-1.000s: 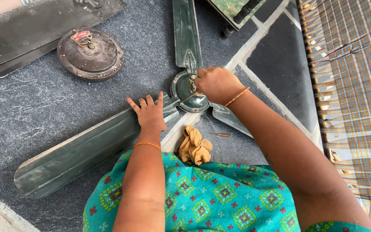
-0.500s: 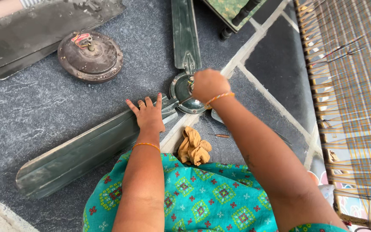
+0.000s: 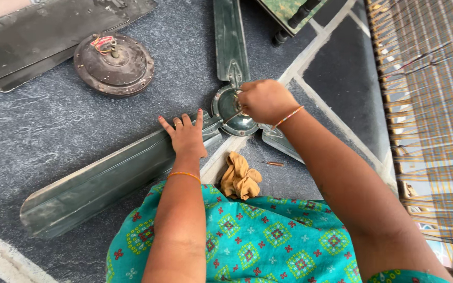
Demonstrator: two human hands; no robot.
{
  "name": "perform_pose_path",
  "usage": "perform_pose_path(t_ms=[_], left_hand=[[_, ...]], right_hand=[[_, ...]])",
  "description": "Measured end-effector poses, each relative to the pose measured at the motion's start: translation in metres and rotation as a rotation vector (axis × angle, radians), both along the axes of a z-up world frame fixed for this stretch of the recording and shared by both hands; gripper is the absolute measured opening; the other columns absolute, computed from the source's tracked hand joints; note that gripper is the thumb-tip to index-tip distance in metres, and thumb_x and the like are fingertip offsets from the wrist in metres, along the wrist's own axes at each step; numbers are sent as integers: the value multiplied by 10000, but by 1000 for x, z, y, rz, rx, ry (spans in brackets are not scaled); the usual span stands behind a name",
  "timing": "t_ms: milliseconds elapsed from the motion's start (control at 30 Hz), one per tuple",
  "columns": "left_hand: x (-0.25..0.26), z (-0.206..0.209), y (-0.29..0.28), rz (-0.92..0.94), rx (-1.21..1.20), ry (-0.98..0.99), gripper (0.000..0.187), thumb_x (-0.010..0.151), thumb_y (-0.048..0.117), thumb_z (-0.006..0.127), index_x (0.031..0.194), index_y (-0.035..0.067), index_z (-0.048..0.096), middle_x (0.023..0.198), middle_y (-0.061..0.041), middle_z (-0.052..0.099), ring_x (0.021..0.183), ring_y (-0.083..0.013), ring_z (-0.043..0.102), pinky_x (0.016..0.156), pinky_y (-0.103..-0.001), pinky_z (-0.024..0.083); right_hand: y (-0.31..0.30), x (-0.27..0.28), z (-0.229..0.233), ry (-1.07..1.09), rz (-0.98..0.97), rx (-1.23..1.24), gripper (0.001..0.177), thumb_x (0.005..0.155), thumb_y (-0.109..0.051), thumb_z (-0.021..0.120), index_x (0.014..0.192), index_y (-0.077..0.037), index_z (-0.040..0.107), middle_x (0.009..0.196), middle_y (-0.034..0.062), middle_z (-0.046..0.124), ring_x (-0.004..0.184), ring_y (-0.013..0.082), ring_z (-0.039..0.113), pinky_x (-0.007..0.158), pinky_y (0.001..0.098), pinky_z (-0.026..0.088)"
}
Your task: The person is repairing a ceiling fan by using a screwdriver to tighten screws on the fan blades and motor housing. They adjust the fan blades and secure the components while sitting on the floor.
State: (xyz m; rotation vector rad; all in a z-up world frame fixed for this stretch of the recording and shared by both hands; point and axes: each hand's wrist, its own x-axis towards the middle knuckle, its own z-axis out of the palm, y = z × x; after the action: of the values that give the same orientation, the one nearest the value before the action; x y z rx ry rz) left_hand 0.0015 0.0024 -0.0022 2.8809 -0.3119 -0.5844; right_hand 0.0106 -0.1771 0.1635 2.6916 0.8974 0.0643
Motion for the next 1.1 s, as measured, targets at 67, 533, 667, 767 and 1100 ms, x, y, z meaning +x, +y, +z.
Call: perform_pose_path(t_ms=[67, 533, 667, 767, 1100], left_hand=[[2, 0, -1, -1, 11, 7, 1376, 579, 386, 972, 1642, 349, 99, 1603, -138, 329, 1476, -395, 304, 1136, -750, -69], [0, -3, -2, 14, 2, 14, 1370, 591, 353, 964, 1648, 346, 92, 1589, -143, 357, 1471, -389, 331, 1147, -736, -81], [-2, -6, -1, 7, -2, 6, 1348, 608, 362, 952, 1648, 340, 95, 1583, -146, 361, 1469, -393, 328, 1135, -745, -85], [-2, -5, -3, 11, -10, -8, 1346, 608, 379, 952, 1645, 332, 96, 1596, -146, 345, 1473, -398, 316, 1131, -743, -89], [3, -13, -3, 9, 19, -50, 1351, 602, 379, 945, 1647, 342, 89, 1576, -153, 370, 1449, -410, 342, 1123, -750, -79]], right_hand=[[-3, 5, -3, -28, -90, 56, 140, 815, -219, 708, 759, -91, 716, 840, 55, 674, 722, 283, 699, 664, 428, 579], [45, 15, -25, 62, -488, -162, 298, 717, -290, 804, 934, -87, 783, 981, 133, 750, 904, 341, 745, 741, 431, 610], [26, 10, -16, 1, -462, -189, 138, 887, -185, 686, 911, -100, 791, 980, 132, 757, 907, 345, 746, 716, 445, 617], [7, 3, -11, 92, -374, -266, 195, 924, -244, 664, 894, -89, 778, 998, 113, 738, 889, 332, 744, 700, 451, 614], [-5, 0, -10, 103, -459, -207, 205, 877, -279, 694, 913, -94, 772, 977, 117, 739, 902, 330, 738, 744, 447, 605]])
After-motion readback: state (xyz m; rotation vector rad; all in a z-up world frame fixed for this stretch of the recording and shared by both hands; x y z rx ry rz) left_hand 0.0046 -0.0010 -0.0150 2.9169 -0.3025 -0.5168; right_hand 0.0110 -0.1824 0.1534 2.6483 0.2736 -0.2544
